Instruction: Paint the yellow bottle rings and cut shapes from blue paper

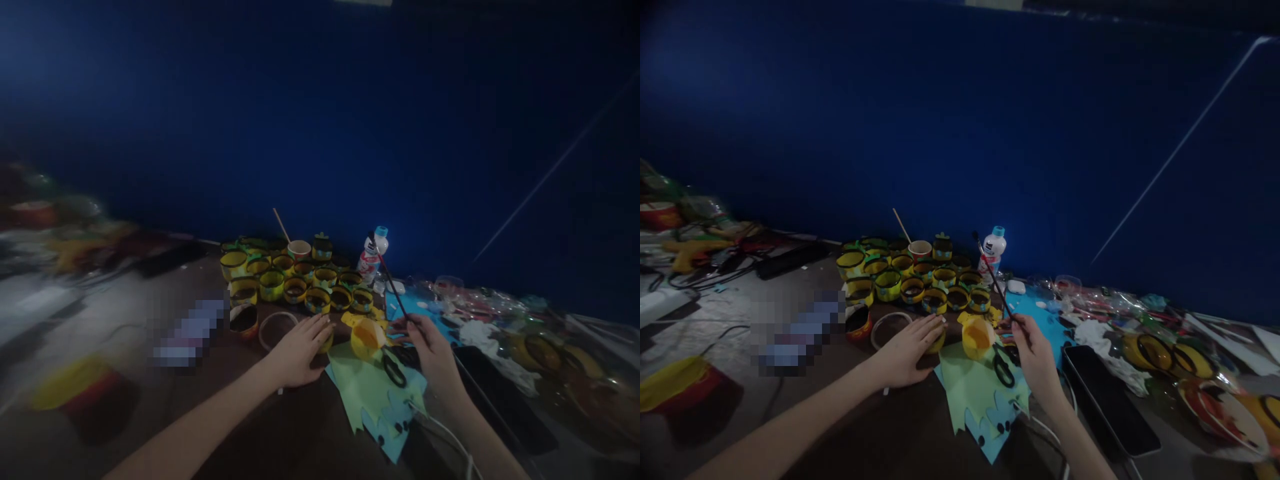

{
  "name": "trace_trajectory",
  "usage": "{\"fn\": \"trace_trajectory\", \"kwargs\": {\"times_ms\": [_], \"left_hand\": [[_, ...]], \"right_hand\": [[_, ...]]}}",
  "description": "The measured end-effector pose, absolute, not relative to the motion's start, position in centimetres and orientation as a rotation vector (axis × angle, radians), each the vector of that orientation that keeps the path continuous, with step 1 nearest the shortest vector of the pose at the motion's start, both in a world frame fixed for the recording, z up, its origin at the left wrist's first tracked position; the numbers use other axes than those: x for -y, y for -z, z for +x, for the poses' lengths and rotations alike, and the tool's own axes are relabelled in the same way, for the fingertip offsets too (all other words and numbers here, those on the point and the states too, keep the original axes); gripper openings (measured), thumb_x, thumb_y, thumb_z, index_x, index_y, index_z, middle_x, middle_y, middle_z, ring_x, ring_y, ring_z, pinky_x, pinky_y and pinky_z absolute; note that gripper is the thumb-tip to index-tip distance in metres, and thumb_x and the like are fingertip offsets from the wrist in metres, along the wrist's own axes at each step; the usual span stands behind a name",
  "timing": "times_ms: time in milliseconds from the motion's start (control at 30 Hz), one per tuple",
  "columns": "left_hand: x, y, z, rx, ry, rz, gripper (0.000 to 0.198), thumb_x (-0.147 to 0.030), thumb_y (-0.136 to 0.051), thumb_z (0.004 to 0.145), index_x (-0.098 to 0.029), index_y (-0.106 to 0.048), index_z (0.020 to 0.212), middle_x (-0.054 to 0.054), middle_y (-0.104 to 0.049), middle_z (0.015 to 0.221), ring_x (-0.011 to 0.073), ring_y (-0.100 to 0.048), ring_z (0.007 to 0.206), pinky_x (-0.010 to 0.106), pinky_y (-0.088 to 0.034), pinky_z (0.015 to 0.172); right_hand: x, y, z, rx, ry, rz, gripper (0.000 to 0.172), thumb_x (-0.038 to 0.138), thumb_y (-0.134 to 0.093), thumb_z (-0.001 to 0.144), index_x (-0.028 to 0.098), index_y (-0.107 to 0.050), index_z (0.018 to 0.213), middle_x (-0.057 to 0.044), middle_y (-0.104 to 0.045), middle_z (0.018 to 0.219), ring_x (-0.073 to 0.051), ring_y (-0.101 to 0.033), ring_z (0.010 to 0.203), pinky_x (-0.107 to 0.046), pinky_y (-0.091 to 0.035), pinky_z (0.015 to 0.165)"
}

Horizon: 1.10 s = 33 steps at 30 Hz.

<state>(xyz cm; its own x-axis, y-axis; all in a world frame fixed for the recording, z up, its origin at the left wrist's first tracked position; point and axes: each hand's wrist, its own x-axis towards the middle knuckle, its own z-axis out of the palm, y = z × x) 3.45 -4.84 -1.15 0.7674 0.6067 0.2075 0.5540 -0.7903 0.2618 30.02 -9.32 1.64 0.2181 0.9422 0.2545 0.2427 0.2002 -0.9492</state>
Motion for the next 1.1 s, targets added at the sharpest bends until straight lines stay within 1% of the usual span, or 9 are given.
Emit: {"fn": "trace_trajectory", "kwargs": {"times_ms": [200, 433, 600, 733, 833, 900, 967, 1033, 1100], "left_hand": [[4.3, 1.1, 3.5, -0.936, -0.424, 2.732, 0.075, -0.021, -0.057, 0.067, -0.014, -0.028, 0.135, 0.016, -0.036, 0.14, 0.0295, -0.029, 0.131, 0.046, -0.026, 0.106], [4.0, 1.3, 3.1, -0.931, -0.457, 2.679, 0.075, -0.009, -0.052, 0.062, -0.015, -0.03, 0.133, 0.015, -0.039, 0.138, 0.0282, -0.032, 0.129, 0.045, -0.028, 0.105], [4.1, 1.0, 3.3, -0.981, -0.54, 2.576, 0.069, -0.005, -0.05, 0.061, -0.016, -0.035, 0.127, 0.016, -0.045, 0.133, 0.0282, -0.04, 0.123, 0.046, -0.032, 0.101], [5.0, 0.0, 3.0, -1.106, -0.634, 2.396, 0.056, -0.014, -0.052, 0.067, -0.015, -0.036, 0.121, 0.016, -0.057, 0.114, 0.0285, -0.055, 0.105, 0.043, -0.044, 0.086], [5.5, -1.1, 2.3, -1.157, -0.684, 2.249, 0.049, -0.021, -0.052, 0.072, -0.017, -0.035, 0.118, 0.01, -0.063, 0.097, 0.0226, -0.062, 0.085, 0.034, -0.049, 0.071], [5.5, -1.6, 1.8, -1.172, -0.721, 2.169, 0.047, -0.023, -0.053, 0.073, -0.018, -0.035, 0.117, 0.006, -0.063, 0.093, 0.0195, -0.062, 0.08, 0.03, -0.048, 0.069], [5.4, -2.1, 1.3, -1.192, -0.767, 2.099, 0.047, -0.023, -0.053, 0.073, -0.019, -0.036, 0.116, 0.005, -0.062, 0.095, 0.0191, -0.061, 0.083, 0.029, -0.048, 0.071], [5.1, -2.5, 0.9, -1.211, -0.805, 2.034, 0.046, -0.023, -0.053, 0.073, -0.018, -0.037, 0.116, 0.006, -0.061, 0.096, 0.0192, -0.061, 0.083, 0.03, -0.048, 0.071], [4.6, -2.8, 0.6, -1.221, -0.836, 1.977, 0.044, -0.023, -0.052, 0.074, -0.018, -0.037, 0.115, 0.005, -0.06, 0.093, 0.0186, -0.061, 0.08, 0.03, -0.048, 0.069]], "right_hand": [[9.3, -1.5, 30.2, 1.275, -0.752, -1.308, 0.024, 0.042, -0.052, 0.082, 0.021, -0.055, 0.091, -0.007, -0.065, 0.091, -0.022, -0.064, 0.078, -0.034, -0.055, 0.063], [9.3, -1.8, 30.1, 1.28, -0.732, -1.336, 0.025, 0.043, -0.052, 0.082, 0.022, -0.055, 0.094, -0.005, -0.066, 0.082, -0.02, -0.063, 0.068, -0.031, -0.053, 0.058], [9.2, -2.3, 30.1, 1.361, -0.711, -1.332, 0.023, 0.04, -0.05, 0.084, 0.02, -0.054, 0.095, -0.005, -0.065, 0.083, -0.013, -0.056, 0.052, -0.025, -0.044, 0.044], [9.3, -3.2, 29.8, 1.37, -0.711, -1.289, 0.025, 0.035, -0.051, 0.084, 0.021, -0.05, 0.104, -0.006, -0.062, 0.089, -0.009, -0.05, 0.044, -0.022, -0.039, 0.036], [9.5, -4.5, 29.4, 1.343, -0.829, -1.17, 0.025, 0.032, -0.048, 0.086, 0.024, -0.045, 0.11, -0.006, -0.059, 0.1, -0.008, -0.052, 0.042, -0.02, -0.037, 0.032], [9.8, -5.5, 29.0, 1.394, -0.938, -1.075, 0.02, 0.031, -0.044, 0.088, 0.022, -0.053, 0.104, -0.008, -0.059, 0.102, -0.012, -0.061, 0.055, -0.023, -0.046, 0.041], [10.2, -6.7, 28.4, 1.468, -0.984, -0.968, 0.023, 0.028, -0.042, 0.089, 0.021, -0.058, 0.102, -0.009, -0.061, 0.101, -0.019, -0.064, 0.075, -0.029, -0.053, 0.059], [10.5, -7.9, 27.5, 1.541, -0.913, -0.903, 0.022, 0.026, -0.044, 0.089, 0.022, -0.059, 0.104, -0.007, -0.064, 0.097, -0.02, -0.063, 0.086, -0.032, -0.052, 0.072], [10.5, -9.0, 26.6, 1.574, -0.777, -0.925, 0.018, 0.022, -0.052, 0.085, 0.024, -0.06, 0.101, -0.005, -0.065, 0.093, -0.018, -0.062, 0.086, -0.031, -0.051, 0.077]]}}
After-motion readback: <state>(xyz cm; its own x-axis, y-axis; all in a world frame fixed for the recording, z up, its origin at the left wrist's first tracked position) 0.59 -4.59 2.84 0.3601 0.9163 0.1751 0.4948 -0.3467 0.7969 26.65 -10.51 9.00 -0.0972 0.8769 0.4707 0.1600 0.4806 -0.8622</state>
